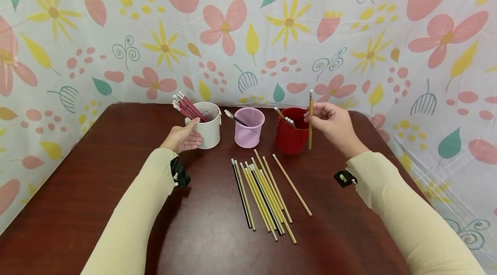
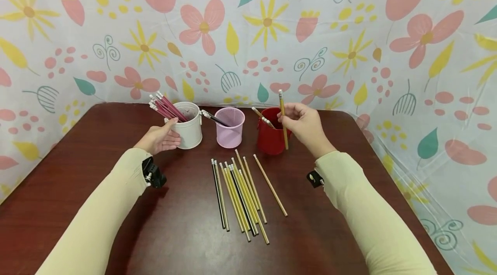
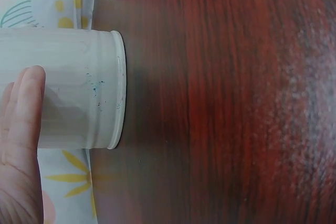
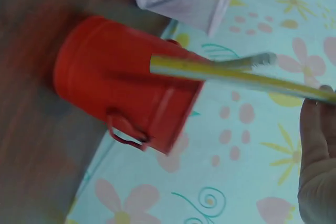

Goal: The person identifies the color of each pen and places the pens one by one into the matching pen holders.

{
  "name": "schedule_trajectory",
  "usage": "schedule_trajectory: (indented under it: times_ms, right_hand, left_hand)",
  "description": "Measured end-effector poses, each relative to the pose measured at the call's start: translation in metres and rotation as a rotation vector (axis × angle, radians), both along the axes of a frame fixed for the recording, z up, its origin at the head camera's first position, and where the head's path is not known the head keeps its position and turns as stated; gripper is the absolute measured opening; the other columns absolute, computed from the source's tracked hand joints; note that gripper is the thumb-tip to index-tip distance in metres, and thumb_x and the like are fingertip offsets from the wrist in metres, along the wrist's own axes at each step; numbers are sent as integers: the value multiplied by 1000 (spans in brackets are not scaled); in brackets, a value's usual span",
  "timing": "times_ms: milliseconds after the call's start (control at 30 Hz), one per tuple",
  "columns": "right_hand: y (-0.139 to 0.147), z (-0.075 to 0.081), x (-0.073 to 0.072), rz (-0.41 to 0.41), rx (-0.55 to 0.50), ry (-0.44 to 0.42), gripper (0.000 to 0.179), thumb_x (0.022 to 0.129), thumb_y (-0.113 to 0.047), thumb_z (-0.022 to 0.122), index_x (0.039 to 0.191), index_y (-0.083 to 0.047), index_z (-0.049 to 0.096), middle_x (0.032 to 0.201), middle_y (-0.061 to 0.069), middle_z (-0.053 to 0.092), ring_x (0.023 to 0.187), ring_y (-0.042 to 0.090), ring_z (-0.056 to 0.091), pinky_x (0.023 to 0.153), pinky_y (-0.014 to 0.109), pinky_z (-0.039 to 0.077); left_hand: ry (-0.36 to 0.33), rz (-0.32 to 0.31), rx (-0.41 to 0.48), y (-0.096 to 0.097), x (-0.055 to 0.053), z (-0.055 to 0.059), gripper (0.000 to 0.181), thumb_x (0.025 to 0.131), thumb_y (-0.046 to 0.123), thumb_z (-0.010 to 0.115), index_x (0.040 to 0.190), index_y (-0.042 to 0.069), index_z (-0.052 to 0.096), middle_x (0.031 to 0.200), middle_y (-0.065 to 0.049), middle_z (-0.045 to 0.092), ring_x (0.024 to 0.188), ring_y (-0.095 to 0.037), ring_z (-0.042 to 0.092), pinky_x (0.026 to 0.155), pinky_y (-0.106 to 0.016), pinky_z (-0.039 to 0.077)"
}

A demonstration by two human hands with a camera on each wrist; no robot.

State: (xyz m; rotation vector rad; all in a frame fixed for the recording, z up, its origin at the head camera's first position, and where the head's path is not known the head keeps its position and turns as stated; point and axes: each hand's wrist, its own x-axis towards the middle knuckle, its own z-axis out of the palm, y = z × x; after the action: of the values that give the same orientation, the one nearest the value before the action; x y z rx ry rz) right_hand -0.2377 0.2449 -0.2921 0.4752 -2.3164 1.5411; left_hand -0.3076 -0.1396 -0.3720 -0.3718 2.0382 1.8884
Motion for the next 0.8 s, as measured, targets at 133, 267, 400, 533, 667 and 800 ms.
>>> schedule_trajectory:
  times_ms: [133,267,400,533,667,800]
  right_hand:
    - [-4,12,-7,-24,-138,75,21,85,8,61,95,-11,66,79,-8,68,72,4,65,65,14,51]
    - [-7,21,-14,-38,-302,111,25,85,10,58,93,-12,67,81,-5,68,76,7,66,72,16,52]
    - [-9,27,-21,-104,-333,133,23,86,8,58,89,-13,66,79,-6,67,75,7,66,71,15,51]
    - [-10,20,-30,-183,-267,126,22,86,5,59,87,-16,64,76,-11,66,75,3,64,71,13,49]
    - [-10,3,-40,-205,-209,103,16,85,7,57,90,-7,64,75,-14,65,72,1,61,66,13,48]
    - [-9,-16,-44,-198,-93,53,14,85,6,58,98,9,64,81,-2,67,70,-2,58,64,12,47]
  left_hand:
    - [6,12,10,-1,0,-1,61,94,49,52,109,-10,55,74,-5,62,69,-15,65,74,-30,56]
    - [8,13,3,-1,1,-1,64,94,49,52,114,-12,54,78,-7,62,73,-17,66,75,-30,56]
    - [30,-3,1,3,2,-1,68,94,49,51,119,-14,52,82,-9,63,75,-17,66,73,-29,56]
    - [36,-4,4,4,2,-2,69,94,50,50,119,-14,52,82,-9,62,73,-16,66,73,-29,56]
    - [39,13,11,3,3,-3,69,94,50,51,119,-14,53,81,-9,63,73,-17,66,74,-30,56]
    - [45,44,25,2,4,-5,67,94,49,52,116,-15,54,78,-9,63,71,-17,66,71,-29,56]
